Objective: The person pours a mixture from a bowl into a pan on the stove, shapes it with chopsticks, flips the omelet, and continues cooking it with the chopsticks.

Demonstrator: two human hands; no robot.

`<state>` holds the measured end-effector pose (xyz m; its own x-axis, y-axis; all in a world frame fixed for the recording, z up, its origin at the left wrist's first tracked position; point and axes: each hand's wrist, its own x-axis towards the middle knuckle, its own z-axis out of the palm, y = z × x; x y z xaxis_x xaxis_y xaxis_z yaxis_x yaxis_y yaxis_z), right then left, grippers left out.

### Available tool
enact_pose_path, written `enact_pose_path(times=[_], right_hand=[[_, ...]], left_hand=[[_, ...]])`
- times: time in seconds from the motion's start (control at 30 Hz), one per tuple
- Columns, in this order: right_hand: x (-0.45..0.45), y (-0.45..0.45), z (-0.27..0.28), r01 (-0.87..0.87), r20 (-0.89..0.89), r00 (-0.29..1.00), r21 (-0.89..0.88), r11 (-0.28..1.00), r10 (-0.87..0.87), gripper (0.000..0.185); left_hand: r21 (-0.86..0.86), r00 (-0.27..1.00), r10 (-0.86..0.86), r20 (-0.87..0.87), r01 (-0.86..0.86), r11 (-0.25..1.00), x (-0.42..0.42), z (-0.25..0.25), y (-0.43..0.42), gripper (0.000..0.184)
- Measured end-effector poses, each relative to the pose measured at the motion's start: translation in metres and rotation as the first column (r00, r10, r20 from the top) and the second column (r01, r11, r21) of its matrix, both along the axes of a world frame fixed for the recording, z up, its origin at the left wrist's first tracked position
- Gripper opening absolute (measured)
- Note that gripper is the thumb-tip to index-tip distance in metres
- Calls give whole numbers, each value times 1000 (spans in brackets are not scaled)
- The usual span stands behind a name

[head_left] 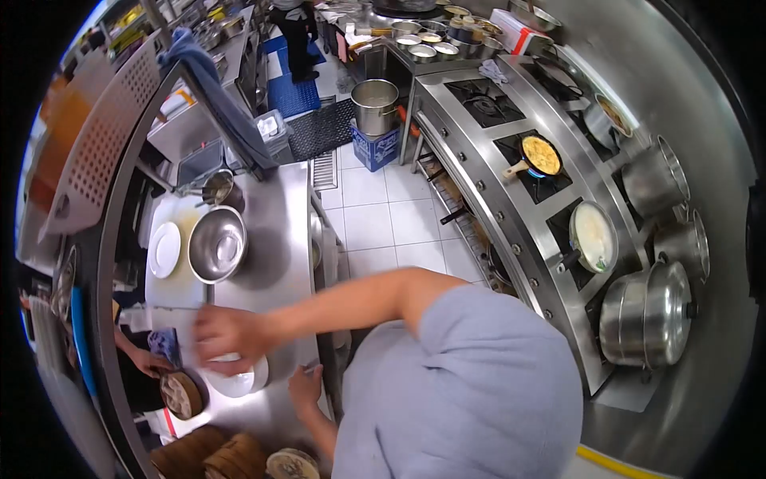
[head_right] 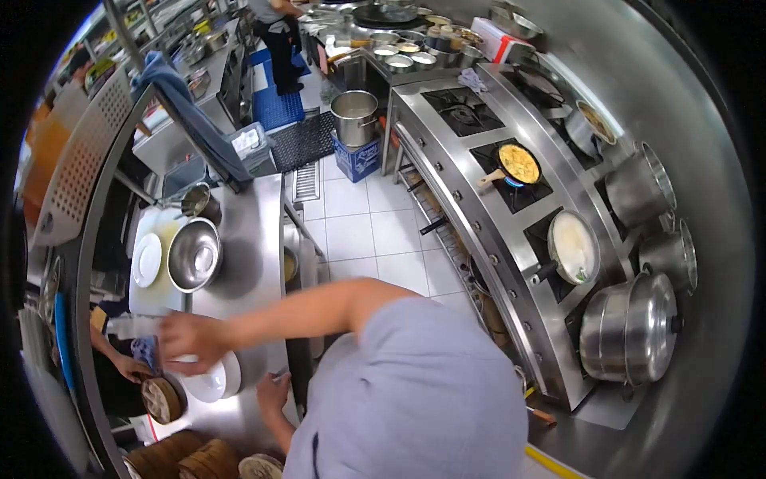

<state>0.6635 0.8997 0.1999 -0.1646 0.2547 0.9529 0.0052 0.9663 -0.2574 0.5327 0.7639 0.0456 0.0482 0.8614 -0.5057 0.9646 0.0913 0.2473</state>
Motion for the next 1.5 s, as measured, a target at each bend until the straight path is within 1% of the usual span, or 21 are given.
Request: enact_pose_path(times=[0.1, 0.13, 0.17, 0.2, 0.23, 0.27, 0.3, 0.4, 0.5, 0.57, 0.63, 0.73, 0.87, 0.93, 1.03, 1.13, 1.2, 1.3, 1.37, 1.43, 1.5], right_hand=[[66, -52, -182, 169, 280, 958, -734, 658, 66, 25], [118, -78, -234, 406, 512, 857, -738, 539, 56, 31], [166, -119, -274, 392, 402, 916, -902, 179, 17, 34], [208, -167, -298, 490, 479, 851, -872, -4, -215, 34], [257, -204, -331, 750, 767, 638, -639, -171, -65, 34], [288, -246, -317, 493, 611, 743, -775, -396, -273, 37], [322, -277, -363, 646, 798, 566, -584, -491, -205, 41], [381, -359, -361, 305, 828, 440, -502, -809, -348, 47], [404, -384, -406, 179, 805, 364, -554, -813, -469, 47], [397, -393, -412, 103, 707, 455, -646, -756, -542, 48], [394, -386, -386, 47, 547, 595, -755, -654, -589, 50], [380, -407, -362, 242, 592, 577, -782, -574, -564, 48], [367, -498, -375, 148, 606, 451, -775, -614, -656, 37], [358, -551, -336, 65, 735, 489, -569, -820, -471, 31], [327, -642, -302, -74, 596, 313, -761, -645, -739, 21], [269, -749, -294, -270, 263, -218, -942, -201, -940, 19], [224, -781, -261, -489, 889, -357, -438, -754, -285, 23], [158, -781, -273, -702, 965, -257, -222, -676, -49, 22], [130, -752, -297, -653, 800, -377, -587, -479, -466, 24], [110, -725, -359, -411, 332, -506, -904, -115, -796, 30], [141, -679, -352, -530, 699, -371, -700, -478, -612, 39]], left_hand=[[-4, 990, -139, -37, 139, 990, 9, 1, 34, 51], [-17, 975, -217, -49, 216, 976, 23, 2, 40, 52], [-17, 957, -289, -30, 289, 957, 38, 2, 44, 51], [-22, 940, -338, -37, 337, 941, 52, -3, 47, 51], [2, 906, -418, -71, 419, 908, 65, -10, 49, 50], [19, 860, -498, -110, 503, 864, 75, -14, 50, 49], [1, 826, -549, -126, 554, 833, 89, -13, 52, 49], [51, 743, -668, 43, 666, 744, 142, -12, 55, 49], [9, 641, -623, 448, 694, 720, 206, -57, 47, 49], [-305, 592, -49, 805, 483, 821, 230, -128, 41, 45], [-248, 661, -345, 666, 633, 733, 216, -182, 48, 41], [-223, 466, -844, 267, 882, 416, 206, -236, 56, 36], [-300, 215, -970, 117, 938, 171, 220, -265, 75, 34], [-305, 71, -993, 94, 952, 40, 237, -280, 92, 33], [-259, -84, -991, 102, 960, -108, 275, -294, 120, 32], [-278, 73, -968, 238, 961, 4, 341, -269, 132, 31], [-497, 558, -748, 359, 793, 354, 389, -224, 124, 30], [-406, 281, -951, 129, 890, 208, 455, -234, 137, 33], [-210, 205, -967, 148, 962, 172, 481, -244, 122, 36], [-102, 138, -969, 207, 988, 119, 498, -261, 85, 36], [-137, 150, -942, 301, 984, 113, 487, -244, 31, 33]])
